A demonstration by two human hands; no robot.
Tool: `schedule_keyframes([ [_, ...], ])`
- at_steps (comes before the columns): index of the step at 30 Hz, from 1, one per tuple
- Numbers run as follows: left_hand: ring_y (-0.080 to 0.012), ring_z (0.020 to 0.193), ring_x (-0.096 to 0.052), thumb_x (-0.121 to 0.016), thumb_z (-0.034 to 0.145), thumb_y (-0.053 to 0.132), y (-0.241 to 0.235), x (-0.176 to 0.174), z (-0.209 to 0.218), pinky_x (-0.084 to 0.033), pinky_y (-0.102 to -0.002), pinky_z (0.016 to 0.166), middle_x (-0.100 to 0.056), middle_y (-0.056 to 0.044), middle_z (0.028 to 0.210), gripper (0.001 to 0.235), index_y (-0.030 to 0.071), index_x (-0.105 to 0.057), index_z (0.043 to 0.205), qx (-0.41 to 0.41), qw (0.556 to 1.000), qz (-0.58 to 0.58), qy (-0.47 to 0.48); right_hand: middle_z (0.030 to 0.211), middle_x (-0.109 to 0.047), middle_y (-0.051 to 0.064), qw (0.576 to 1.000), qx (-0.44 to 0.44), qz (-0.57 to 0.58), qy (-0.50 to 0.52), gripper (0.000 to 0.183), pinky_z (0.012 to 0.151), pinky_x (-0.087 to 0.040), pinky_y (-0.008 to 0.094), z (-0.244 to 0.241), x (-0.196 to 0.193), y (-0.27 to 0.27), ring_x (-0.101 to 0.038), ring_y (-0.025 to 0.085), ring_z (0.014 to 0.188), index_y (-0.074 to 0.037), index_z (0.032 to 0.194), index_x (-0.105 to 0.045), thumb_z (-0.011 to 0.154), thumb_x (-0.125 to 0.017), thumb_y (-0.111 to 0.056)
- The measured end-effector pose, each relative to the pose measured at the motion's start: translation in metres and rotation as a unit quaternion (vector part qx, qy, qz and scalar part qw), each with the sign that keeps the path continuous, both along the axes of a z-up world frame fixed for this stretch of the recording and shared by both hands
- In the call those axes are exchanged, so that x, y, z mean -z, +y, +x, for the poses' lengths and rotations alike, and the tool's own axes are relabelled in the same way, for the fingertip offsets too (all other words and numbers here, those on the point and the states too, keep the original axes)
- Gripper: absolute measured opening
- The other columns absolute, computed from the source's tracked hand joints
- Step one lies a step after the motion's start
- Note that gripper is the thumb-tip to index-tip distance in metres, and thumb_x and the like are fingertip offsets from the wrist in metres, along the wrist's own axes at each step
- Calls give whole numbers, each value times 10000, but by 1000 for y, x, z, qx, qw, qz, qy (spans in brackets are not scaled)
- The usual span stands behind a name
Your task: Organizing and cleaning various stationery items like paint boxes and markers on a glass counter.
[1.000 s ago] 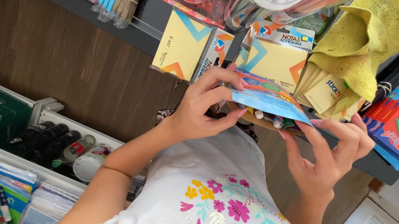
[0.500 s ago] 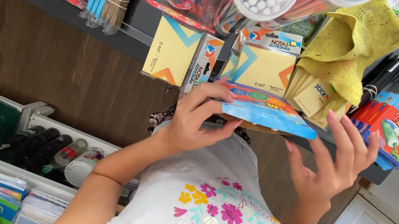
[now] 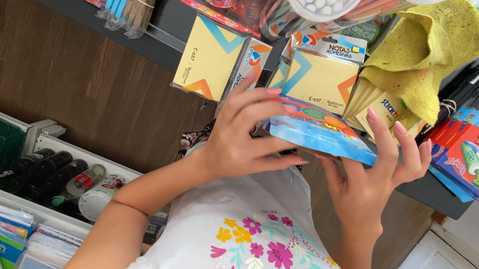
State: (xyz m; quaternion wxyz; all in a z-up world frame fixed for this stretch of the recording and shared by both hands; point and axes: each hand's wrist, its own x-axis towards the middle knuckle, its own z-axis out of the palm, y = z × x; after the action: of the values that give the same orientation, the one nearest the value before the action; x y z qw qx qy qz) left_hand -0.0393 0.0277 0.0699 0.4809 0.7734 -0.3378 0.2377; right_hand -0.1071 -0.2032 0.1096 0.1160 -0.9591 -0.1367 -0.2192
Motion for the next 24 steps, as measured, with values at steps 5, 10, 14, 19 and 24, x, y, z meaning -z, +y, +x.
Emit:
schedule_keyframes([
  [5,-278,1520,-412,-574,1218,674,-10,-10,-3,-305,-691,1265,-585,91,1596,447,312,-697,988,-78,966,199,-142,1459,-687,182,1000,-14,1,-14,334,1233,-231,682,3,-2,-2,-570,482,1315,-134,952,-710,1144,-653,-400],
  [10,-276,1658,-88,-718,1291,867,-13,-29,8,-113,-767,1271,-259,89,1823,726,419,-480,1810,-55,896,408,-166,1470,-694,228,999,-30,1,-30,326,1218,-227,694,8,-2,-7,-561,514,1295,-118,918,-614,1140,-730,-327],
  [14,-184,1655,-279,-481,1289,357,-12,-30,15,-159,-693,1318,-365,43,1789,422,286,-764,1595,-34,890,385,-240,1475,-717,237,999,-27,-15,-33,497,1219,-185,637,7,0,-7,-574,490,1309,-136,805,-503,1147,-621,-476],
  [19,-188,1674,-269,-404,1287,296,-9,-36,17,-86,-725,1321,-299,14,1829,487,243,-667,1694,-17,862,416,-288,1554,-643,274,1000,-22,-12,-5,434,1241,-154,651,7,1,-9,-511,501,1378,-113,861,-548,1146,-752,-369],
  [24,-216,1661,-277,-482,1328,401,-16,-37,18,-152,-708,1348,-382,-16,1788,394,278,-778,1558,-8,885,381,-266,1540,-675,282,1000,-13,-17,-22,429,1256,-125,608,6,6,-11,-522,485,1373,-106,813,-542,1115,-722,-352],
])
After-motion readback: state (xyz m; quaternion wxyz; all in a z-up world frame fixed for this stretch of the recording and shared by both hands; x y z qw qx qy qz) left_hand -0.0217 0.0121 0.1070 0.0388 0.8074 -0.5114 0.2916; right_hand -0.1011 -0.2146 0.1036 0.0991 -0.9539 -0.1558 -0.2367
